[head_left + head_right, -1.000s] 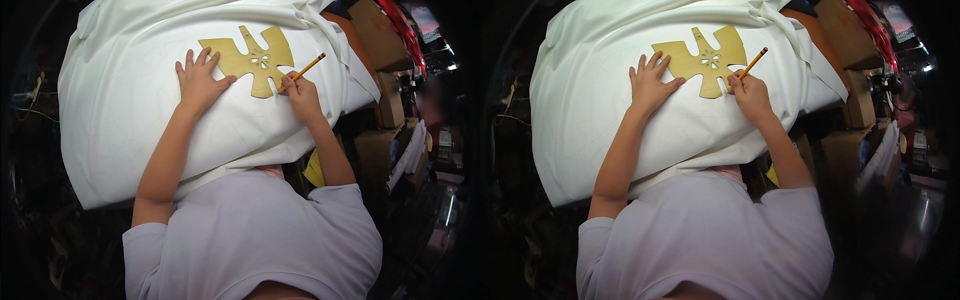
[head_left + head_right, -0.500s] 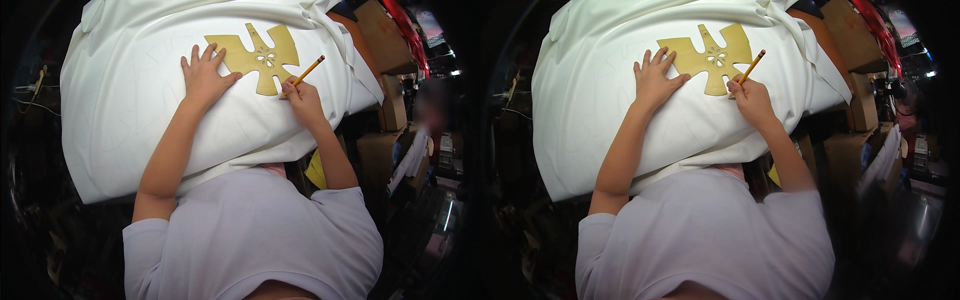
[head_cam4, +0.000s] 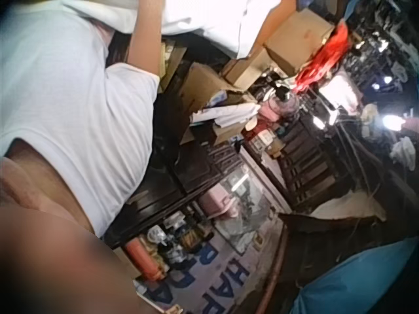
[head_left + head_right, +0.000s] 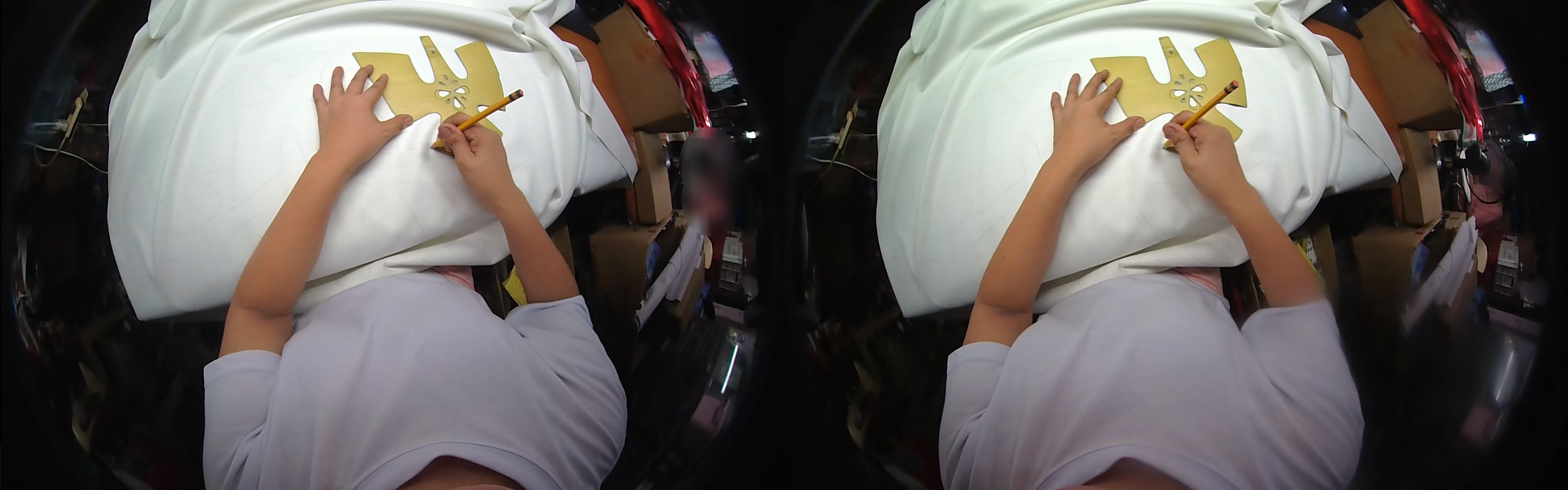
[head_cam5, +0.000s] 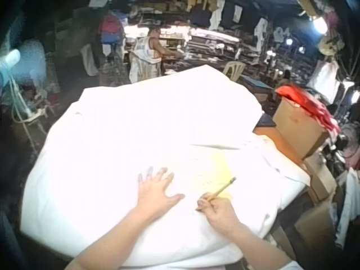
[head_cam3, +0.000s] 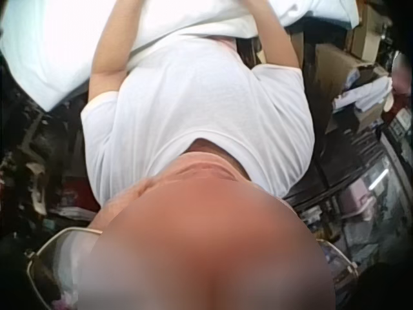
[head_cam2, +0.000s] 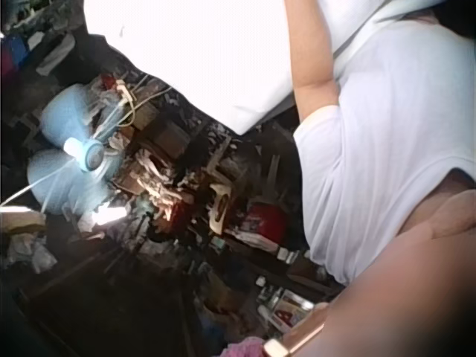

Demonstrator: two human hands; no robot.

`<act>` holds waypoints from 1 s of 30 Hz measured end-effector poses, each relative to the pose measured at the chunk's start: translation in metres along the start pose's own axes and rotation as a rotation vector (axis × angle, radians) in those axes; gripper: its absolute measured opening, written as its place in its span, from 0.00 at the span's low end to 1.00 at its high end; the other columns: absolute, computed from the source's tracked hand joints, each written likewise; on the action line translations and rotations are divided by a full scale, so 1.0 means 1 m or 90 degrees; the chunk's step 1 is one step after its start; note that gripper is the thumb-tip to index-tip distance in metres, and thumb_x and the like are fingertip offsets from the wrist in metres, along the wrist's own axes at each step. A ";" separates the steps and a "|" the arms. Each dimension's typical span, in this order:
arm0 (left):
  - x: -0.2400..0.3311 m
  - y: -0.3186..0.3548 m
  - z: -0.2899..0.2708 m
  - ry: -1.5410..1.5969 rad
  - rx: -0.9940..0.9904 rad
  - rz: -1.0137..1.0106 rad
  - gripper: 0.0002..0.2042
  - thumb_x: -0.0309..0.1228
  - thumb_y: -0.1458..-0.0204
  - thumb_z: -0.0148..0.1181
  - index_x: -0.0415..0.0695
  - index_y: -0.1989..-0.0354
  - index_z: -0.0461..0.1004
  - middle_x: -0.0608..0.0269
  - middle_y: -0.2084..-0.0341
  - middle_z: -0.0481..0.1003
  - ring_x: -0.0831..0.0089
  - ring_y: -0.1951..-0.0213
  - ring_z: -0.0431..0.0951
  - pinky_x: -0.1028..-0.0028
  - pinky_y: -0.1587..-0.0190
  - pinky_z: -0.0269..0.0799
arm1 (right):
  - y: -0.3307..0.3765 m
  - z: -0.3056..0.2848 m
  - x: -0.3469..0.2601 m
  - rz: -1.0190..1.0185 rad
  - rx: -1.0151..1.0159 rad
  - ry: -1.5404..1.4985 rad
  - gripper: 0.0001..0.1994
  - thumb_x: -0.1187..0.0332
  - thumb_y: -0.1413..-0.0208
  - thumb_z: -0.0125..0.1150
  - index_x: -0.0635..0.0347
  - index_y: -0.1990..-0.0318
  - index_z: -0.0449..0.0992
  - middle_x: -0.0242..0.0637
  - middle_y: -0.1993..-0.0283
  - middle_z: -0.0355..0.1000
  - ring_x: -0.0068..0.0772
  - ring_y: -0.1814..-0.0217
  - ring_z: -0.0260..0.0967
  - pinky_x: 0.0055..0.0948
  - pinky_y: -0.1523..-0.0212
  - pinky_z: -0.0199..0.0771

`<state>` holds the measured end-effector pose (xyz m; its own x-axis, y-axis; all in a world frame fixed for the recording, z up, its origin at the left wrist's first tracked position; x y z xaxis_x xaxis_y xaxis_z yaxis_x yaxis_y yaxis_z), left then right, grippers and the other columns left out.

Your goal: The person places a cardboard pattern on white fabric and traces its outline with a pencil. They repeatedly reposition the pattern and trace multiple times on the same fabric area.

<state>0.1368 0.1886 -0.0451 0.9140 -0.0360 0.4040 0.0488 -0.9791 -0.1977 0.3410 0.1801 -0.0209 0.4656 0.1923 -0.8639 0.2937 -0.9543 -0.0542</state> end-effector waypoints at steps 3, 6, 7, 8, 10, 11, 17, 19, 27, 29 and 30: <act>0.001 0.001 -0.001 0.004 -0.002 -0.004 0.39 0.59 0.55 0.66 0.50 0.36 0.71 0.61 0.32 0.62 0.49 0.28 0.48 0.41 0.29 0.35 | -0.011 -0.004 0.001 -0.009 0.028 0.043 0.16 0.61 0.35 0.56 0.69 0.63 0.78 0.44 0.72 0.76 0.33 0.72 0.73 0.30 0.66 0.71; 0.001 0.001 -0.001 0.004 -0.005 -0.006 0.39 0.59 0.55 0.66 0.50 0.36 0.71 0.61 0.32 0.62 0.49 0.28 0.48 0.41 0.29 0.35 | -0.030 -0.001 0.001 -0.033 0.086 0.064 0.16 0.60 0.35 0.55 0.67 0.60 0.79 0.45 0.72 0.76 0.37 0.72 0.74 0.32 0.67 0.71; 0.001 0.001 -0.001 0.004 -0.006 -0.007 0.39 0.59 0.55 0.66 0.50 0.36 0.71 0.61 0.32 0.62 0.49 0.28 0.48 0.42 0.29 0.35 | -0.038 0.002 0.000 -0.041 0.099 0.076 0.15 0.60 0.35 0.55 0.66 0.60 0.79 0.44 0.73 0.76 0.38 0.72 0.74 0.32 0.67 0.71; 0.001 0.001 -0.001 0.005 -0.005 -0.005 0.39 0.60 0.55 0.66 0.50 0.36 0.71 0.60 0.32 0.62 0.49 0.28 0.48 0.42 0.29 0.34 | -0.043 0.007 -0.001 -0.039 0.118 0.089 0.15 0.60 0.35 0.55 0.65 0.60 0.79 0.44 0.73 0.76 0.39 0.72 0.74 0.33 0.67 0.71; 0.001 0.001 -0.001 0.004 -0.007 -0.004 0.39 0.60 0.55 0.65 0.50 0.36 0.71 0.60 0.32 0.62 0.49 0.28 0.48 0.42 0.29 0.34 | -0.046 0.021 -0.007 -0.086 0.102 0.126 0.14 0.59 0.36 0.56 0.63 0.61 0.79 0.44 0.74 0.75 0.41 0.73 0.72 0.36 0.68 0.70; 0.001 0.001 -0.001 0.003 -0.008 -0.005 0.39 0.61 0.55 0.64 0.50 0.36 0.70 0.60 0.32 0.61 0.49 0.27 0.48 0.42 0.29 0.34 | -0.044 0.027 -0.010 -0.119 0.095 0.154 0.14 0.59 0.36 0.56 0.63 0.61 0.78 0.44 0.74 0.75 0.41 0.74 0.72 0.36 0.69 0.70; -0.002 0.001 0.004 -0.005 0.008 0.011 0.37 0.62 0.53 0.62 0.53 0.37 0.72 0.61 0.32 0.61 0.47 0.28 0.49 0.39 0.30 0.37 | -0.039 0.023 -0.011 -0.024 0.039 0.102 0.10 0.63 0.37 0.58 0.60 0.65 0.77 0.43 0.72 0.73 0.44 0.69 0.71 0.39 0.66 0.69; -0.004 0.001 0.006 0.002 0.023 0.010 0.36 0.61 0.53 0.62 0.53 0.37 0.72 0.61 0.32 0.61 0.46 0.29 0.50 0.38 0.31 0.39 | -0.037 0.025 -0.016 -0.192 0.068 0.235 0.09 0.65 0.38 0.58 0.61 0.63 0.78 0.43 0.70 0.74 0.41 0.70 0.71 0.36 0.67 0.68; -0.004 0.001 0.006 0.040 0.050 0.031 0.23 0.38 0.44 0.56 0.53 0.38 0.72 0.57 0.35 0.65 0.44 0.31 0.54 0.36 0.32 0.41 | -0.032 0.062 -0.022 -0.100 -0.020 0.008 0.14 0.61 0.33 0.55 0.65 0.62 0.74 0.31 0.71 0.71 0.24 0.69 0.69 0.26 0.66 0.68; -0.006 -0.001 0.005 0.120 0.062 0.014 0.22 0.32 0.46 0.55 0.48 0.40 0.74 0.56 0.38 0.68 0.45 0.32 0.57 0.39 0.31 0.42 | -0.040 0.062 -0.019 -0.046 -0.020 -0.131 0.14 0.61 0.32 0.53 0.66 0.59 0.74 0.33 0.68 0.73 0.24 0.68 0.70 0.25 0.64 0.69; -0.011 -0.004 0.004 0.181 0.096 -0.007 0.21 0.29 0.46 0.54 0.46 0.42 0.74 0.55 0.39 0.69 0.46 0.33 0.59 0.42 0.31 0.44 | -0.042 0.063 -0.015 -0.023 -0.020 -0.255 0.14 0.61 0.31 0.52 0.66 0.57 0.74 0.34 0.66 0.73 0.24 0.67 0.70 0.24 0.63 0.71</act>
<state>0.1282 0.1932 -0.0520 0.7653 -0.1002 0.6358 0.1375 -0.9396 -0.3135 0.2688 0.2027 -0.0374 0.0939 0.1153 -0.9889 0.3316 -0.9402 -0.0781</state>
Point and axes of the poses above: each hand's wrist, its own y-axis away from the middle knuckle, its own z-axis out of the palm, x = y × z, the point moved 2 cm from there along -y, towards the middle knuckle
